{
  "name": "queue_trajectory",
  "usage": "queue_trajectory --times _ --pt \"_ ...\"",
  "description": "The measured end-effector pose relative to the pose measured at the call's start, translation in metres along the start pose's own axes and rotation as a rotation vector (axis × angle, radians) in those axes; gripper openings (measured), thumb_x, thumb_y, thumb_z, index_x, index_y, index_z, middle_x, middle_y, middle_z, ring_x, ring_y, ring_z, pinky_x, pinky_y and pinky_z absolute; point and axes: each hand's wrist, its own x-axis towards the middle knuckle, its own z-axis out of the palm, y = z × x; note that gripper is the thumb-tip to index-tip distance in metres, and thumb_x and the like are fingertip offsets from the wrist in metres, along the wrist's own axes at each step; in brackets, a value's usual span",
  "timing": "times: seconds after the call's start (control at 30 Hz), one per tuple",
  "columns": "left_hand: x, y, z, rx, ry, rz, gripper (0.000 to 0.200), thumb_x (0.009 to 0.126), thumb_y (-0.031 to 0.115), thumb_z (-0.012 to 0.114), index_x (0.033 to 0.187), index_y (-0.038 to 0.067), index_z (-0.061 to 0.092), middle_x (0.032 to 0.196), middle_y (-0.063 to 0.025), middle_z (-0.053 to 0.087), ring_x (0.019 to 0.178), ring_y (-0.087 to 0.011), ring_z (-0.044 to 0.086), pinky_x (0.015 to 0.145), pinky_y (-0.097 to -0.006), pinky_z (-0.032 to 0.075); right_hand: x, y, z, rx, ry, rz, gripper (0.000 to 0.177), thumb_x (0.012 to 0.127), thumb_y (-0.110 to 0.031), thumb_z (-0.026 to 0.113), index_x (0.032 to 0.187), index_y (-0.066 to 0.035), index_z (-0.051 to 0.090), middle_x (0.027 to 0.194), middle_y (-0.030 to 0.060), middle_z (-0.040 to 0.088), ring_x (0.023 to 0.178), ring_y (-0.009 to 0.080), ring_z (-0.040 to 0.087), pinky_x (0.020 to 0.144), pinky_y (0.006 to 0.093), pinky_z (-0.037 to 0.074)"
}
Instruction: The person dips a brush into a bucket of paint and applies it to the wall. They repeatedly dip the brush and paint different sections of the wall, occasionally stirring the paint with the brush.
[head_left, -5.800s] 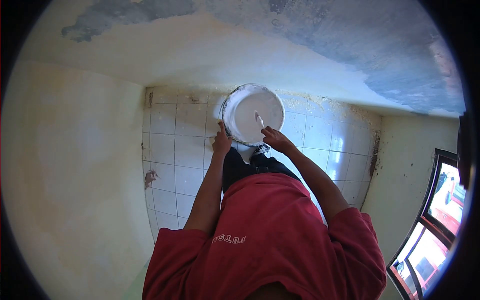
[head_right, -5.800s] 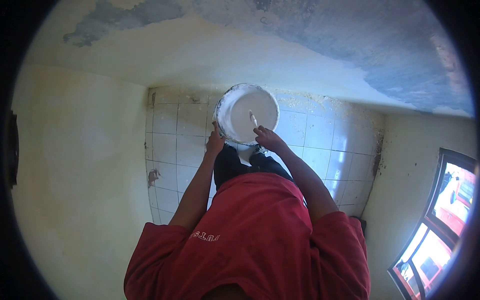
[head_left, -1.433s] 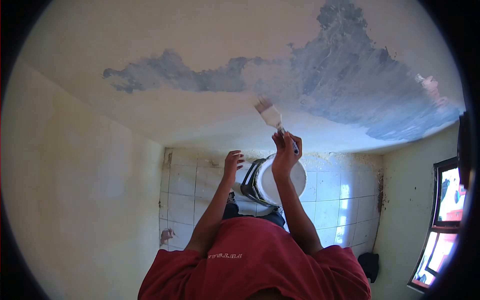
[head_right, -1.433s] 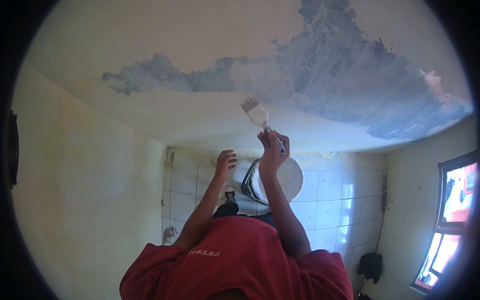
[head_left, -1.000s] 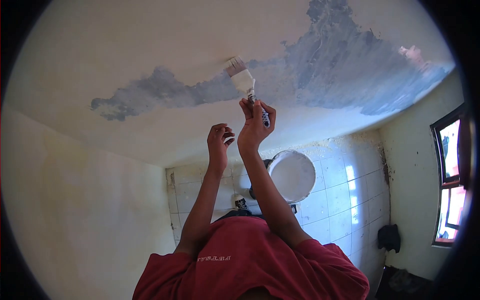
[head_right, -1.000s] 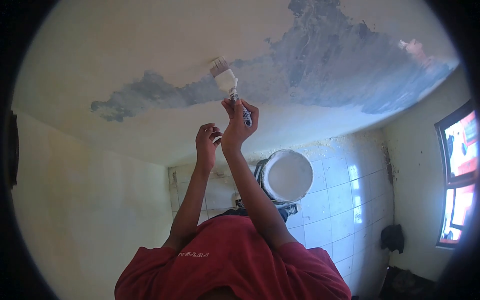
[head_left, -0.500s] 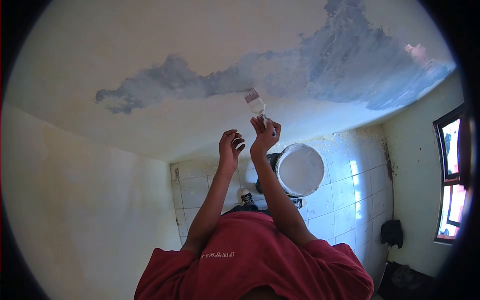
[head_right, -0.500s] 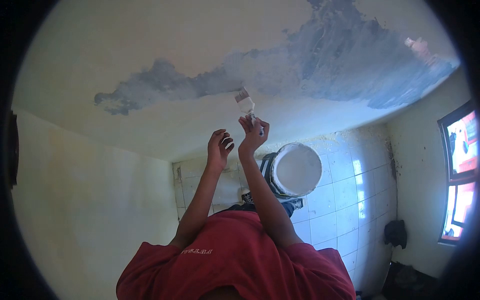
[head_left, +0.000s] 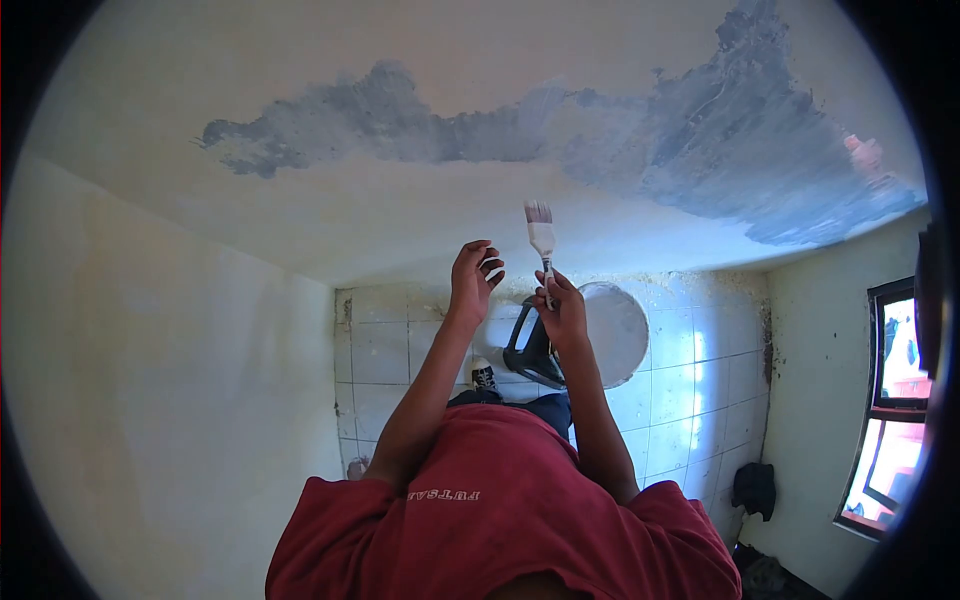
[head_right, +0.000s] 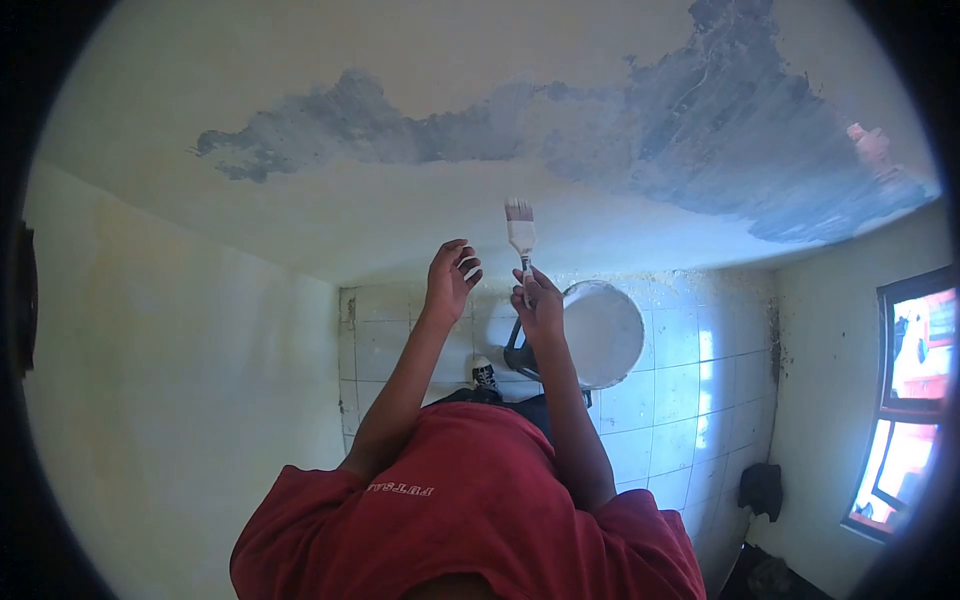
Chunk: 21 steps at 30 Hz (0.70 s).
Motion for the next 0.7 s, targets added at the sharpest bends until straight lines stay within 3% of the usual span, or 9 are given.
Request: queue_trajectory --times 0.1,0.2,0.23,0.5,0.7 --pt "0.004 -0.002 0.005 -0.009 0.004 0.008 0.021 0.088 0.022 0.060 0.107 0.013 0.056 0.093 -0.0018 0.057 0.086 -0.0159 0.056 0.076 -0.0344 0.048 0.001 -0.008 0.007 -0.110 -0.062 0.053 0.022 0.093 -0.007 0.049 0.115 -0.002 0.048 0.088 0.0064 0.051 0.063 0.0100 0.045 0.056 0.0245 0.039" --pt "0.007 -0.005 0.012 -0.015 0.009 0.036 0.021 0.088 0.022 0.059 0.107 0.013 0.056 0.093 -0.0019 0.057 0.086 -0.0159 0.056 0.076 -0.0344 0.048 0.006 -0.021 0.017 -0.221 -0.063 0.072 0.017 0.090 -0.008 0.049 0.106 -0.006 0.044 0.085 0.0067 0.051 0.058 0.0099 0.043 0.049 0.0251 0.037" --pt "0.007 -0.006 0.014 -0.017 0.009 0.038 0.021 0.088 0.022 0.059 0.107 0.013 0.056 0.093 -0.0019 0.057 0.086 -0.0159 0.056 0.076 -0.0344 0.048 0.012 -0.022 0.021 -0.249 -0.030 0.046 0.014 0.090 -0.010 0.047 0.103 -0.008 0.042 0.077 0.0060 0.049 0.050 0.0094 0.039 0.042 0.0251 0.032" --pt "0.002 -0.019 0.040 -0.078 0.050 0.129 0.020 0.088 0.022 0.059 0.106 0.012 0.056 0.094 -0.0010 0.057 0.088 -0.0156 0.054 0.080 -0.0360 0.046 0.026 -0.060 0.073 -0.301 -0.105 -0.188 0.016 0.099 -0.018 0.044 0.105 -0.005 0.036 0.071 0.0061 0.044 0.043 0.0153 0.042 0.038 0.0316 0.034" --pt "-0.003 -0.031 0.060 -0.107 0.078 0.152 0.020 0.088 0.023 0.058 0.105 0.013 0.056 0.094 -0.0015 0.056 0.087 -0.0158 0.053 0.080 -0.0356 0.043 -0.001 -0.118 0.129 -0.319 -0.205 -0.292 0.015 0.098 -0.017 0.043 0.102 -0.004 0.037 0.071 0.0057 0.044 0.042 0.0144 0.040 0.038 0.0313 0.034"
